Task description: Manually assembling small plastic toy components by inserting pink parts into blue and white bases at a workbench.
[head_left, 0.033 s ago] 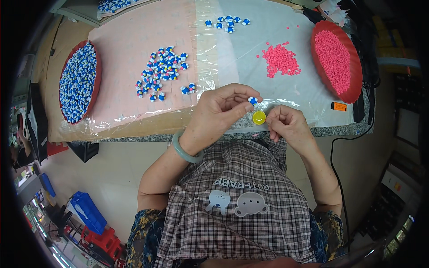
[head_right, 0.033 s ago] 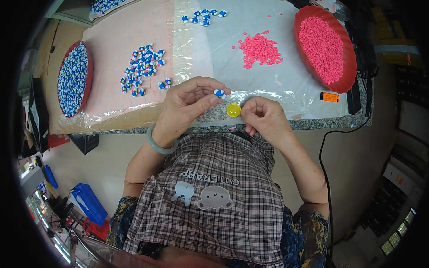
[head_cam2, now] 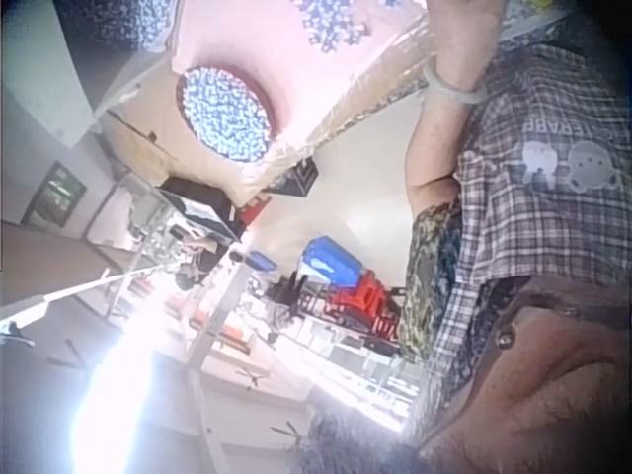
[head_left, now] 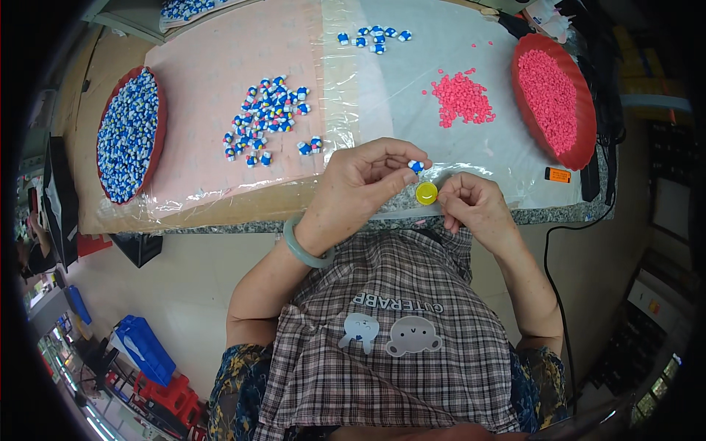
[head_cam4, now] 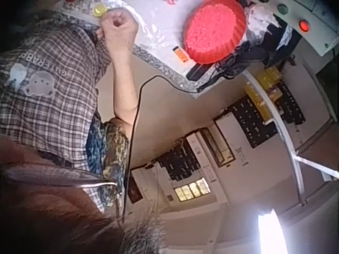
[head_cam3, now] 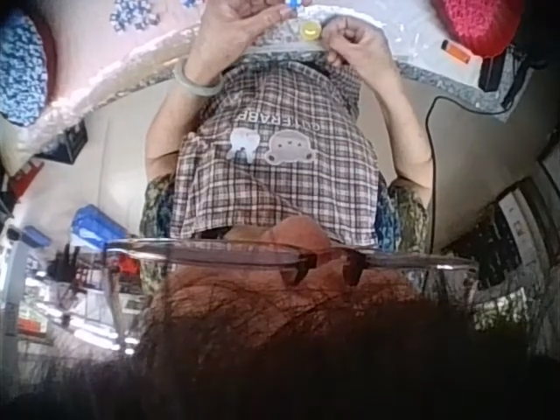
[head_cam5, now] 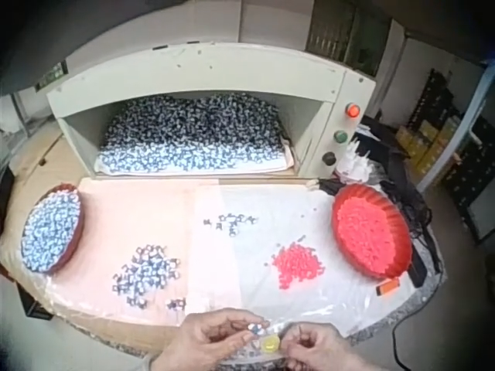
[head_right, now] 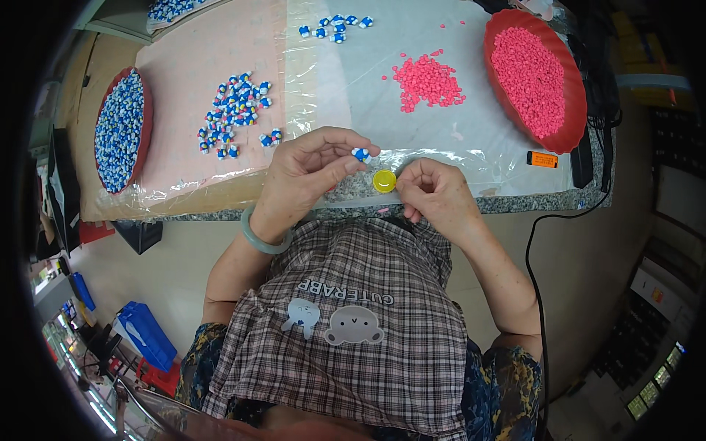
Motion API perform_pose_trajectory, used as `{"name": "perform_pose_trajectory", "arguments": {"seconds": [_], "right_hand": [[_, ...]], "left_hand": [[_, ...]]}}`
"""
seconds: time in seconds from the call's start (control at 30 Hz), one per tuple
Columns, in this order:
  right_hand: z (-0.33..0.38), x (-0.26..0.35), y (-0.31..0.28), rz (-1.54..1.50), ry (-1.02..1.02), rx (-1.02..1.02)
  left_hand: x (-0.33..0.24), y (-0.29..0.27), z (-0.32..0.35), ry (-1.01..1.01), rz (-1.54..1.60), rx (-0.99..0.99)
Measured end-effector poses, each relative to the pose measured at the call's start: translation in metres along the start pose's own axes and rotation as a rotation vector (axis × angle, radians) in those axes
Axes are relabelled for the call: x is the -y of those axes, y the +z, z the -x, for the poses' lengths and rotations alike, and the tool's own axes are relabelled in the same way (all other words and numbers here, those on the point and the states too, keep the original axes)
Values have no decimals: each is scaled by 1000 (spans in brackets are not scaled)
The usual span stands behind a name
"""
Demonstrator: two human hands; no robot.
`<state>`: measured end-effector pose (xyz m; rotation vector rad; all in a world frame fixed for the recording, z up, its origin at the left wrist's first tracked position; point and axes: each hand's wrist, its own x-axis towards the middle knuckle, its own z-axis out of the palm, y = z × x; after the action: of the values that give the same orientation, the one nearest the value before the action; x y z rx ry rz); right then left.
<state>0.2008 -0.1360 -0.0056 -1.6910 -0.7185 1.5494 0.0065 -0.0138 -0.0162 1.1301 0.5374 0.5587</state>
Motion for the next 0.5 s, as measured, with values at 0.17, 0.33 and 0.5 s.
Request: {"name": "perform_pose_trajectory", "arguments": {"seconds": [0.17, 0.33, 0.5], "right_hand": [[0, 7, 5, 114, 4, -51], [3, 12, 8, 201, 2, -70], [5, 16, 7, 226, 11, -56]], "left_hand": [[-2, -2, 1, -37, -50, 12], [-3, -4, 2, -25, -55, 30], [-4, -2, 3, -100, -48, 19]]}}
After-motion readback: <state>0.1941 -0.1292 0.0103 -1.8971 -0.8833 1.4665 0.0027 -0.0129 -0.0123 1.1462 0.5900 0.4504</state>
